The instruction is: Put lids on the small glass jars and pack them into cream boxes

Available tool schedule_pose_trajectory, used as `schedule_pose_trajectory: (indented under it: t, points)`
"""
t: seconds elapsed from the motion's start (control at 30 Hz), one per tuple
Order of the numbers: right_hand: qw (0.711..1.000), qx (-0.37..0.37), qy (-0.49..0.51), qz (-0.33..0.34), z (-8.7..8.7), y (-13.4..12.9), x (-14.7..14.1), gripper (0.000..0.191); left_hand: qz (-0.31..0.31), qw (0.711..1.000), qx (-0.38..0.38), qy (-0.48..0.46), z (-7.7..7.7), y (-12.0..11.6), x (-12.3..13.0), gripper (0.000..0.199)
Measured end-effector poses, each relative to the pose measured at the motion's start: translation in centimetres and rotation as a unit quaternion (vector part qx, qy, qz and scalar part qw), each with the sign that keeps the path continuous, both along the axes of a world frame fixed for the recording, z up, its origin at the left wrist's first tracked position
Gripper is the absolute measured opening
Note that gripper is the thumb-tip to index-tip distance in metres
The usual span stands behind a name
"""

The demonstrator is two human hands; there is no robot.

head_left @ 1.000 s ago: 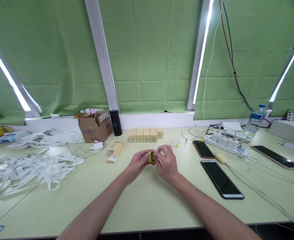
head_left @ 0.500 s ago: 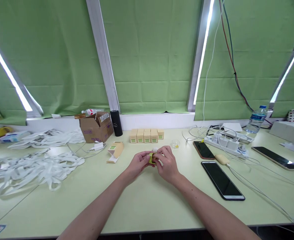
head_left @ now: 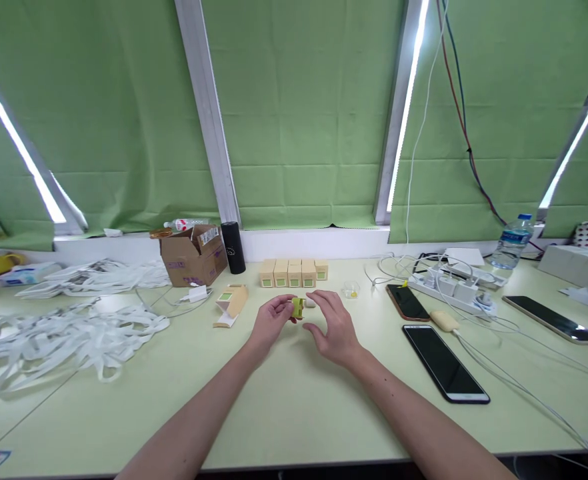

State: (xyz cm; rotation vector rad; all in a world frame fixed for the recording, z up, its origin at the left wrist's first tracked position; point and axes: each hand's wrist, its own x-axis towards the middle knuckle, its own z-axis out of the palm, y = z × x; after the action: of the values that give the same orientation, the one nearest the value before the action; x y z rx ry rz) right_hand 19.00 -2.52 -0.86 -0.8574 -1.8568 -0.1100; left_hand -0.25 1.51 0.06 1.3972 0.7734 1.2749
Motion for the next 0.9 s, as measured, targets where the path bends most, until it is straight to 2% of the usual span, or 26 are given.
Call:
schedule_pose_trajectory:
  t: [0.1,0.3,0.57,0.9]
  points:
    - [1.000,-0.018,-0.025,0.000,-0.3,0.2,-0.2,0.064,0.009,0.999,0.018,0.027,-0.2,-0.1,0.3,0.053]
    - [1.000,-0.028,-0.005,0.000,-0.7,0.6,-0.2,0.046,-0.012,0.999,0.028,0.032,-0.1,-0.6,0.8,0.061]
    - [0.999,-0.024,0.023,-0.013,-0.8,0.9,0.1,0.046,0.038,0.994,0.068,0.080,0.1,-0.9,0.4,0.029]
    - [1.000,-0.017,0.008,-0.004,-0.9,0.8,0.0,0.045,0.048,0.989,0.080,0.115,0.4,-1.5,1.0,0.023]
